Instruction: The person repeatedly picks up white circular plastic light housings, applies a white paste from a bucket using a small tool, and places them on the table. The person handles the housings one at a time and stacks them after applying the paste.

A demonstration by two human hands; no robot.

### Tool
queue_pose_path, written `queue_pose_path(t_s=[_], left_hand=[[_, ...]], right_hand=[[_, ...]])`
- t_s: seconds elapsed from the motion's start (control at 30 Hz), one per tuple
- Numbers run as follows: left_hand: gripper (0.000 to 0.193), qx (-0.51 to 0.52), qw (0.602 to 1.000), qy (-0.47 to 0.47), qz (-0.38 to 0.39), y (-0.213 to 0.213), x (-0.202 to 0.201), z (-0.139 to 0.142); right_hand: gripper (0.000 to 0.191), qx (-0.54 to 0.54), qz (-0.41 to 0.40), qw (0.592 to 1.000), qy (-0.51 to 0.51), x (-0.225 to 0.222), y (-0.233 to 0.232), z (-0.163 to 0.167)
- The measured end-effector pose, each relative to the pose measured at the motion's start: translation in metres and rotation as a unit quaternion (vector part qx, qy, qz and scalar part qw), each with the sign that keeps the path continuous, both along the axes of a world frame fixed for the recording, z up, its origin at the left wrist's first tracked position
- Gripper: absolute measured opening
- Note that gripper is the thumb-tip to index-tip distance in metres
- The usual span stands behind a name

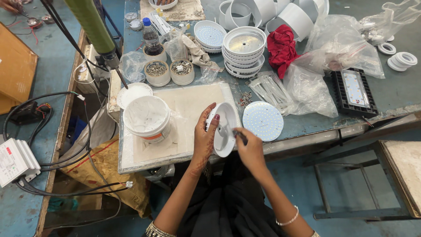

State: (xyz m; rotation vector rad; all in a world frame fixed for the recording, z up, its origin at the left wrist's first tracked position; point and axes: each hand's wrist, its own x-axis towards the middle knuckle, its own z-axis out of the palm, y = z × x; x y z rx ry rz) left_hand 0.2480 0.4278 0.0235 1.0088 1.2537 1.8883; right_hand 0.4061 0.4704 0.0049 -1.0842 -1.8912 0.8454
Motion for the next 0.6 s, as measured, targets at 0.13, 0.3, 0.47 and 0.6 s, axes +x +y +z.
queue_pose_path(t_s=[0.13,0.3,0.47,0.6], left_hand=[[0.051,-0.003,1.000,-0.009,0.000,-0.004,0.001,0.004],[0.049,-0.010,1.000,0.000,0.022,-0.006,0.004,0.006],[0.051,0.014,0.999,-0.028,0.024,-0.005,0.009,0.004],[0.053,0.025,0.999,-0.004,0.027,-0.011,0.021,0.004]], right_hand=[[0.025,0.081,0.006,0.997,-0.007,-0.012,0.019,-0.003],[0.028,0.120,0.002,0.993,-0.022,-0.020,-0.002,-0.010],[0.029,0.072,0.016,0.996,-0.043,-0.011,-0.025,-0.004],[0.030,0.041,0.039,0.997,-0.053,-0.006,-0.042,0.007]])
